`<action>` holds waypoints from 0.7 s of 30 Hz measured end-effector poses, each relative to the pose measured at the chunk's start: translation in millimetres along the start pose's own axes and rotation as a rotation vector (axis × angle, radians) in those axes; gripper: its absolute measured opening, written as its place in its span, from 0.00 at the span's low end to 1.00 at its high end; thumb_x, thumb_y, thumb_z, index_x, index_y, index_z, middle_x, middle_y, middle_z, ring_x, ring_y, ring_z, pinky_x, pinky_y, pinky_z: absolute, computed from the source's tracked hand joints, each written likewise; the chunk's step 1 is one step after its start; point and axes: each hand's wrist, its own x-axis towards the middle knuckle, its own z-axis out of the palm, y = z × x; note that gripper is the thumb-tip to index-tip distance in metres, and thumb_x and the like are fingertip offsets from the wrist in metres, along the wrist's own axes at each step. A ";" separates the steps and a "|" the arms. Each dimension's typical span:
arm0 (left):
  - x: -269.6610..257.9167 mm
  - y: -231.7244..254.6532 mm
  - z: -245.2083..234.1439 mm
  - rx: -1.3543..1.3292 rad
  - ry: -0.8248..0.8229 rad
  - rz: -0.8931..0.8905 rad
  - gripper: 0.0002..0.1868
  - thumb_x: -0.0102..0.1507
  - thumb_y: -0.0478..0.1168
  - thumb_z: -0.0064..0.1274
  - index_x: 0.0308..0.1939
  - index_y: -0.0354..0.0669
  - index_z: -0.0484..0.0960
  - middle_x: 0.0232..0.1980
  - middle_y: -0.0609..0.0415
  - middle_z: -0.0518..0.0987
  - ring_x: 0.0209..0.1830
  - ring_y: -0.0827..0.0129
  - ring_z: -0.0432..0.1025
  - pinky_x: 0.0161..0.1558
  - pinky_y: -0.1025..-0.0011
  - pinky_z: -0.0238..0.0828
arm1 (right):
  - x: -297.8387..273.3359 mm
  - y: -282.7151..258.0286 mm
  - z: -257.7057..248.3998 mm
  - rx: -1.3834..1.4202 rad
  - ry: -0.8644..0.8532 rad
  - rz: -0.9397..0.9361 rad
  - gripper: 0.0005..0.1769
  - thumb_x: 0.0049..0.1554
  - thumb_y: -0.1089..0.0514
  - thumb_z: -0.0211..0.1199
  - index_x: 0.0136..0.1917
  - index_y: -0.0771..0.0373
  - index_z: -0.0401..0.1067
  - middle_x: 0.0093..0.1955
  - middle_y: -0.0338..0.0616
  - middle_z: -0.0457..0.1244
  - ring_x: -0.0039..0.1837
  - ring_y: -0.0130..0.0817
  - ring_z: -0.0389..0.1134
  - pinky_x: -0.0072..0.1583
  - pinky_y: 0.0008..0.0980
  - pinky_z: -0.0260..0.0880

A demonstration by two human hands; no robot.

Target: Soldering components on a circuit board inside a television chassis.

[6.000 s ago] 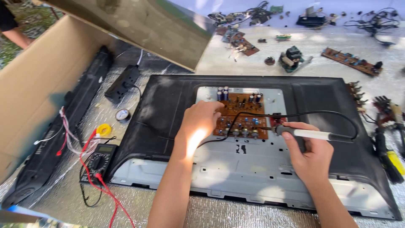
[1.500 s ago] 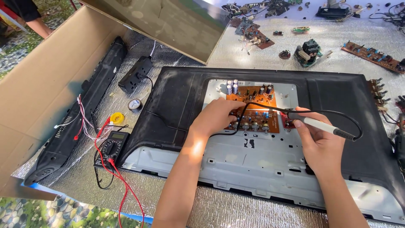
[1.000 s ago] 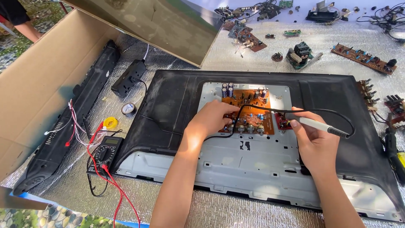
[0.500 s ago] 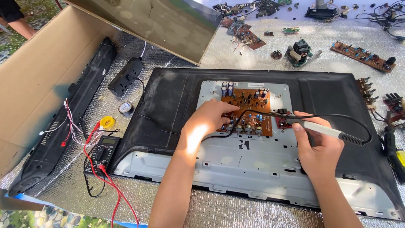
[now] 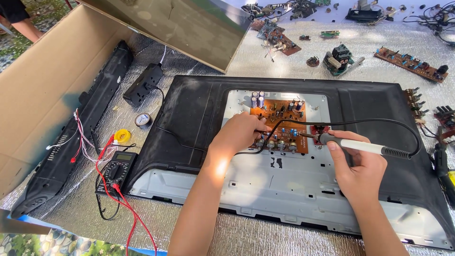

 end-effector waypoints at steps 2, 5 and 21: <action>5.0 -2.7 4.6 0.011 -0.024 -0.018 0.25 0.63 0.28 0.47 0.58 0.57 0.86 0.55 0.56 0.85 0.51 0.51 0.76 0.46 0.59 0.73 | -0.5 -0.5 0.9 0.002 0.000 -0.015 0.09 0.65 0.61 0.65 0.56 0.68 0.77 0.60 0.45 0.70 0.48 0.28 0.69 0.45 0.22 0.66; 9.3 -2.0 7.9 0.059 -0.061 -0.040 0.27 0.63 0.27 0.48 0.60 0.59 0.85 0.61 0.56 0.82 0.55 0.50 0.75 0.46 0.59 0.73 | -0.7 -1.5 1.9 -0.047 -0.006 -0.035 0.07 0.65 0.60 0.65 0.56 0.64 0.76 0.60 0.42 0.70 0.40 0.23 0.61 0.41 0.21 0.57; 23.1 5.2 4.7 0.199 -0.275 -0.147 0.38 0.63 0.24 0.36 0.69 0.69 0.76 0.74 0.65 0.70 0.68 0.54 0.66 0.49 0.58 0.74 | 9.8 -1.2 -4.6 0.061 0.012 0.247 0.06 0.70 0.59 0.63 0.57 0.63 0.74 0.50 0.41 0.70 0.41 0.24 0.66 0.43 0.22 0.62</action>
